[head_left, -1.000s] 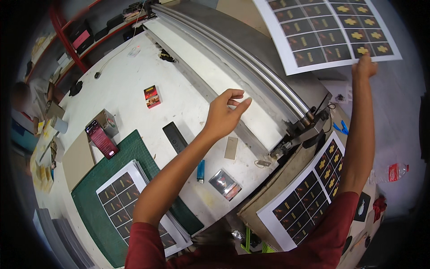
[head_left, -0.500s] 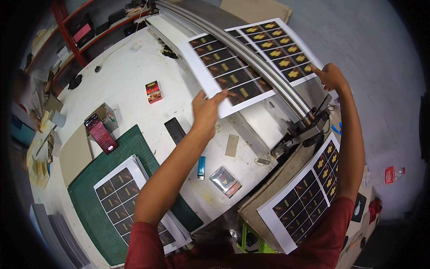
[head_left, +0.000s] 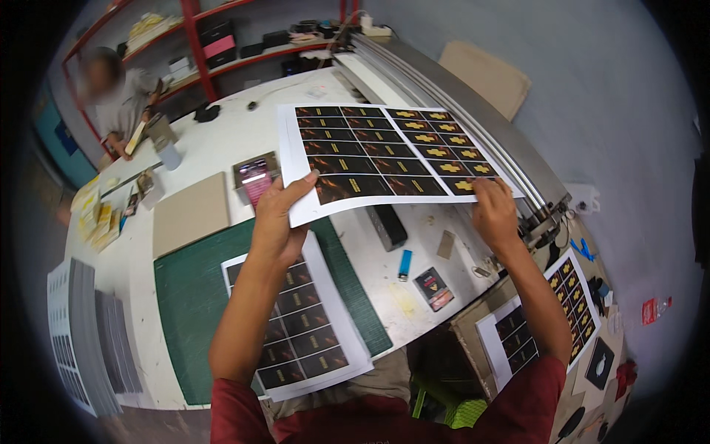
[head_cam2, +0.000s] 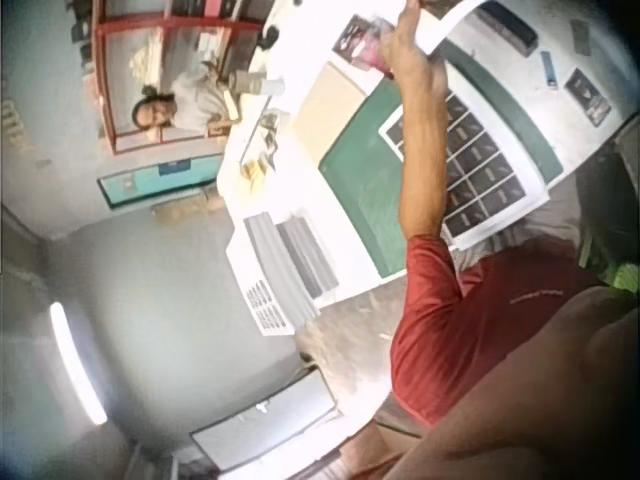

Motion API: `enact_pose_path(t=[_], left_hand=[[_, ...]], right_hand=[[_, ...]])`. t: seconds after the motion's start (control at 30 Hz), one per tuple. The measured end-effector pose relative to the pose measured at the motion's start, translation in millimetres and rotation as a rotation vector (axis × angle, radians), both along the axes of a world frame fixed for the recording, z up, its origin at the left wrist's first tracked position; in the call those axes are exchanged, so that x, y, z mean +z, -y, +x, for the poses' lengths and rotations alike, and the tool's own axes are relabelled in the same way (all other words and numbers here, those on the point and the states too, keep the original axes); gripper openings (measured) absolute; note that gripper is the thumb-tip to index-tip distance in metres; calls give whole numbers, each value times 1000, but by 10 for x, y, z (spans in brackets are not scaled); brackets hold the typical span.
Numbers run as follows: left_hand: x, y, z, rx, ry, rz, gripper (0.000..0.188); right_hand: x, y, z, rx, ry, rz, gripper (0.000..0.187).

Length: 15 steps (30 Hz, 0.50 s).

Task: The person repeatedly places a printed sheet onto a white backing sheet, aligns them, and then places a brown cardboard cover on top. They smooth the stack and move the completed unit aside, repeating the cycle with new sheets.

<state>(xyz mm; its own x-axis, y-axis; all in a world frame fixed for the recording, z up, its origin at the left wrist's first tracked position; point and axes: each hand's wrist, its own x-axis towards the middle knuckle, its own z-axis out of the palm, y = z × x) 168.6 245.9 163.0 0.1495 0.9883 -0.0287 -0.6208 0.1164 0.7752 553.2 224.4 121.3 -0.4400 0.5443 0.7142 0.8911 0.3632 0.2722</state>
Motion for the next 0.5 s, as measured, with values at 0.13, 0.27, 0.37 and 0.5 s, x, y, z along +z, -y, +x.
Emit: enact_pose_path(t=[0.13, 0.27, 0.37, 0.5], left_hand=[[236, 396, -726, 342, -62, 118, 38], [270, 804, -1433, 552, 18, 460, 72], [459, 1305, -1825, 737, 125, 641, 106], [508, 1962, -2471, 938, -423, 944, 87]], right_hand=[[909, 253, -819, 215, -66, 207, 38], [1661, 693, -1496, 264, 35, -89, 34], [2117, 948, -1993, 334, -16, -351, 31], [2530, 895, -2473, 573, -84, -639, 32]])
